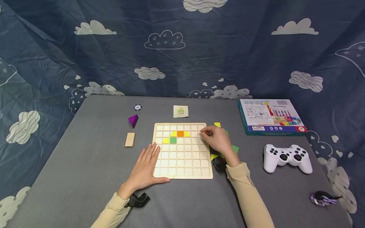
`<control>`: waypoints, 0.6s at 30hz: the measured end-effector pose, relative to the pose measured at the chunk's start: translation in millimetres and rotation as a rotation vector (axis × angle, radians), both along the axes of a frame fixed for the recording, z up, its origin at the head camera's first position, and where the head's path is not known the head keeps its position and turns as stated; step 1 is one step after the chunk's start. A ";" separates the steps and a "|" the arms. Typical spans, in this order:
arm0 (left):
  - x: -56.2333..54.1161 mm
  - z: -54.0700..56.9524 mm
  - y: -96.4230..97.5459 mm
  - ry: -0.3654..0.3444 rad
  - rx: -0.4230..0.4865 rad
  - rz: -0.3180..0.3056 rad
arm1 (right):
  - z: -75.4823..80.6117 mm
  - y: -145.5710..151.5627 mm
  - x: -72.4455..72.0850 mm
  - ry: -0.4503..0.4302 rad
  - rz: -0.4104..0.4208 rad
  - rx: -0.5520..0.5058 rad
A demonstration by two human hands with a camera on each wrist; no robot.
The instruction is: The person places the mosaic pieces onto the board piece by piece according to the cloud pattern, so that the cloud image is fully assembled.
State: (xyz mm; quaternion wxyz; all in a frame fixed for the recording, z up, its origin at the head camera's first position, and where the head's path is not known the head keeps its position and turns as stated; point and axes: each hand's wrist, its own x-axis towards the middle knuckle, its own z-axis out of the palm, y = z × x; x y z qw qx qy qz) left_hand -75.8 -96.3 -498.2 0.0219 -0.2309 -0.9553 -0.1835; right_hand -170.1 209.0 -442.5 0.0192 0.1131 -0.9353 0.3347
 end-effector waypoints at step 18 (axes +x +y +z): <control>0.0 -2.0 -0.9 0.019 0.008 -0.007 | -2.9 66.1 -4.8 -0.160 -0.360 0.114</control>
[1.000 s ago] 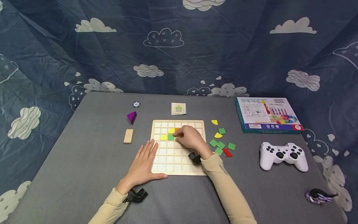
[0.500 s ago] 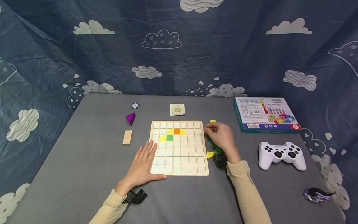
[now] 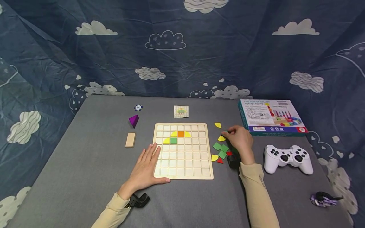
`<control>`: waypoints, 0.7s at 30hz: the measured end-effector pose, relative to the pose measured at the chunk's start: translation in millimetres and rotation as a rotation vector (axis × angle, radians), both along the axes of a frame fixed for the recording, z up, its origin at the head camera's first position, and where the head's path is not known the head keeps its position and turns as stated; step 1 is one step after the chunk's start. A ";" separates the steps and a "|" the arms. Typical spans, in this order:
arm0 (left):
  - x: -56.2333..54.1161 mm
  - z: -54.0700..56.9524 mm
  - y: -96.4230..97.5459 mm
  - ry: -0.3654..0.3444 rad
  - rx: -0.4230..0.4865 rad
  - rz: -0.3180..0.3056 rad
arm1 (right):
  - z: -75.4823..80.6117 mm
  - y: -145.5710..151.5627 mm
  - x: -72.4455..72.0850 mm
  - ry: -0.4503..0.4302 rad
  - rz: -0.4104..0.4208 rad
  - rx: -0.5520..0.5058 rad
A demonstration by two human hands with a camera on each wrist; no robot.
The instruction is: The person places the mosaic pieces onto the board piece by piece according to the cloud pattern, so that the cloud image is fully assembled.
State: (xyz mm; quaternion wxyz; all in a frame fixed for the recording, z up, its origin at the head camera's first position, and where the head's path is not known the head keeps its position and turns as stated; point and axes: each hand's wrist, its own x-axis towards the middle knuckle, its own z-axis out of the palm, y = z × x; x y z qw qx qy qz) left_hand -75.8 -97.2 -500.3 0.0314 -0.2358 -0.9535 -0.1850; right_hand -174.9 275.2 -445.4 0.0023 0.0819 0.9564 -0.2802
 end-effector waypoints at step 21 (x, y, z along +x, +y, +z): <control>-0.5 -0.3 -0.7 -0.015 -0.002 -0.005 | -6.9 -7.3 -17.1 -0.035 -0.028 -0.054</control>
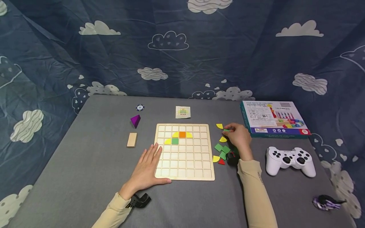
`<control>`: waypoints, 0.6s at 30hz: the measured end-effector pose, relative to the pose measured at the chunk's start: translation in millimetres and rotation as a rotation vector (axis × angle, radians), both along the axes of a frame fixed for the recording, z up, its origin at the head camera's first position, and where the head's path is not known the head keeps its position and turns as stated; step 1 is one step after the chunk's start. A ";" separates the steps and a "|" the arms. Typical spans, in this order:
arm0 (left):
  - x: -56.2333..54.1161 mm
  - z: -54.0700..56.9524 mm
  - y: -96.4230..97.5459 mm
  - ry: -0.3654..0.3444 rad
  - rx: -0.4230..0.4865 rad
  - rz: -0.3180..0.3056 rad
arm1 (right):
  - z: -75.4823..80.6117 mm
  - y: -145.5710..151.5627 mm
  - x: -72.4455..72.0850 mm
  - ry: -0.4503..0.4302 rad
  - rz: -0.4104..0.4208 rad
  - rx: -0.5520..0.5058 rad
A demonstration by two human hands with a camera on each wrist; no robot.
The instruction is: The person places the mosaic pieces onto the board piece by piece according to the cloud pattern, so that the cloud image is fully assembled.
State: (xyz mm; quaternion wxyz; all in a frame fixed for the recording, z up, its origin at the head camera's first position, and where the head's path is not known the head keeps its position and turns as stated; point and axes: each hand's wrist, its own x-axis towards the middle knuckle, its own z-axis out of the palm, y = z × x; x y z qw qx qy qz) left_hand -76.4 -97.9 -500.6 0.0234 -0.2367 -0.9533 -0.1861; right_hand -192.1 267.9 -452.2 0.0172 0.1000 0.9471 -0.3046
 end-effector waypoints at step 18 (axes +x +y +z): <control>0.1 -0.1 0.3 0.005 -0.002 0.003 | 10.7 -72.3 14.8 0.149 0.184 -0.195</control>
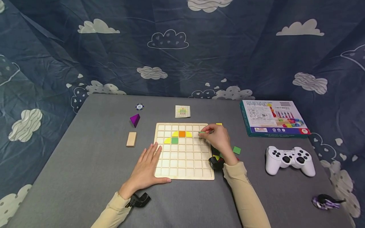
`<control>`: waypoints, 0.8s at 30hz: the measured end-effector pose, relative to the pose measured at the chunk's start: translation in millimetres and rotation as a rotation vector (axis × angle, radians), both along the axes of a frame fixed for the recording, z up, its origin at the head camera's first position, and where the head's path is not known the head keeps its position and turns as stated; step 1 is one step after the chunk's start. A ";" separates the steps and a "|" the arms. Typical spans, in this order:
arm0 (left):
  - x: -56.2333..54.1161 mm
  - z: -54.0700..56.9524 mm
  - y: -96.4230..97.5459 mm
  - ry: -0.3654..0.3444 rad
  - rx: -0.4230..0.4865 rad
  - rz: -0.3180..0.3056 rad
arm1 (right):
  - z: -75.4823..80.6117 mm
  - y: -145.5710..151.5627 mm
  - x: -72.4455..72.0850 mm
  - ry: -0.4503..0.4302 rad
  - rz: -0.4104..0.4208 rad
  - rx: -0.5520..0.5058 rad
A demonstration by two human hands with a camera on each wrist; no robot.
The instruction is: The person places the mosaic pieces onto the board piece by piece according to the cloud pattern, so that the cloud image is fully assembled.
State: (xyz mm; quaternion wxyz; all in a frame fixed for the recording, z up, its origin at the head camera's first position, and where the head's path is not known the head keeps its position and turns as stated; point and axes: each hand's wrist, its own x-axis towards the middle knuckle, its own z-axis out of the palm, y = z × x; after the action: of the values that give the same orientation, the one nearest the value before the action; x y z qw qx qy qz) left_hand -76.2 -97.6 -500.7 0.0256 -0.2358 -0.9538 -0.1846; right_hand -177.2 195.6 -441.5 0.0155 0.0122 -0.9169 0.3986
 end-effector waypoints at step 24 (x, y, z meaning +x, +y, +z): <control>0.6 0.9 -0.2 -0.011 -0.010 0.013 | -4.0 -58.8 -1.9 -0.099 0.200 0.171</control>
State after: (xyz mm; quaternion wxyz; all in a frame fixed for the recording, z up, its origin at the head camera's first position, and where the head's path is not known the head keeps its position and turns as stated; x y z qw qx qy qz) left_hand -75.6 -97.8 -499.8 0.0203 -0.2286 -0.9563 -0.1811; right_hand -179.2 136.8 -445.5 -0.0704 0.0850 -0.9415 0.3185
